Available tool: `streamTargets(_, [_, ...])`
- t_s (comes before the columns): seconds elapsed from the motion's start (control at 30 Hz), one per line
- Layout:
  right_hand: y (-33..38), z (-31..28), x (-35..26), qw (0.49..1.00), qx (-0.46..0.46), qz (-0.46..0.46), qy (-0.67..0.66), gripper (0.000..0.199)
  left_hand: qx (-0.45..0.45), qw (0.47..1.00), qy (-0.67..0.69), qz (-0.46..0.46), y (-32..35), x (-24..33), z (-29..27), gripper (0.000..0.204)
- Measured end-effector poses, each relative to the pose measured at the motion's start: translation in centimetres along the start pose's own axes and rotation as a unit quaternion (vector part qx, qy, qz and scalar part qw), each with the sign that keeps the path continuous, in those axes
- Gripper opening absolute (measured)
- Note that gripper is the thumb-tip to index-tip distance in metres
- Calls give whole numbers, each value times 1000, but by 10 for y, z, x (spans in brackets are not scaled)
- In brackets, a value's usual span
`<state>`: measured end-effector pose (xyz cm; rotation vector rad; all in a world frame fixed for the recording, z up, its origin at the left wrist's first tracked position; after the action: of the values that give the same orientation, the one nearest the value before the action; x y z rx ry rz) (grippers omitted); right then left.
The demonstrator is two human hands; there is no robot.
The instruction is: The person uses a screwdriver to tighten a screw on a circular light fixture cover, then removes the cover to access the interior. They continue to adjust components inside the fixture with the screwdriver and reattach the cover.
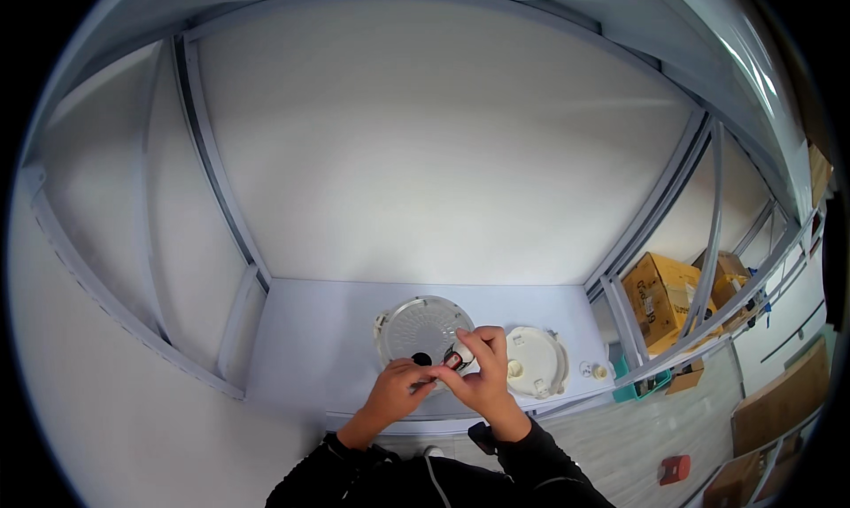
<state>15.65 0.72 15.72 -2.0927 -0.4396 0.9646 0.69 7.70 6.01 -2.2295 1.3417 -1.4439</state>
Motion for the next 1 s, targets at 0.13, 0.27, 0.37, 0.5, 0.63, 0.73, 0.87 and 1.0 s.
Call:
streamTargets(0.13, [-6, 4, 7, 978, -25, 67, -198, 69, -26, 999, 29, -32, -2, -1, 4, 24])
streamTargets(0.27, [-18, -1, -3, 998, -30, 8, -47, 77, -12, 999, 15, -29, 3, 0, -1, 27])
streamTargets(0.37, [-3, -3, -5, 998, -14, -6, 63, 86, -38, 998, 19, -40, -2, -3, 3, 27])
streamTargets(0.5, [-11, 10, -5, 996, -58, 35, -51, 90, -14, 1000, 14, -11, -1, -1, 1, 27])
streamTargets(0.63, [-5, 16, 1, 990, -50, 92, -90, 84, -28, 999, 14, -20, 1, -8, 4, 28])
streamTargets(0.73, [-7, 8, 0, 995, -24, 69, 71, 87, -23, 999, 22, -17, 1, -8, 3, 27])
streamTargets(0.87, [-5, 7, 4, 995, -29, 75, 53, 84, -21, 999, 32, -20, -2, -5, 2, 26])
streamTargets(1.0, [-3, 7, 8, 993, -49, 97, -54, 80, -31, 999, 27, -20, 0, -9, 6, 25])
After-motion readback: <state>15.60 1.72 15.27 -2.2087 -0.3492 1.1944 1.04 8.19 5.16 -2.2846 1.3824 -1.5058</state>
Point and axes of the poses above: each hand's wrist, its own y-axis away from the middle knuckle, its own z-axis out of the palm, x = y × z, the point moved 6 cm from there along -y, towards the middle knuckle, and after that the axes turned 3 degrees about -x, right-handed, at the moved point
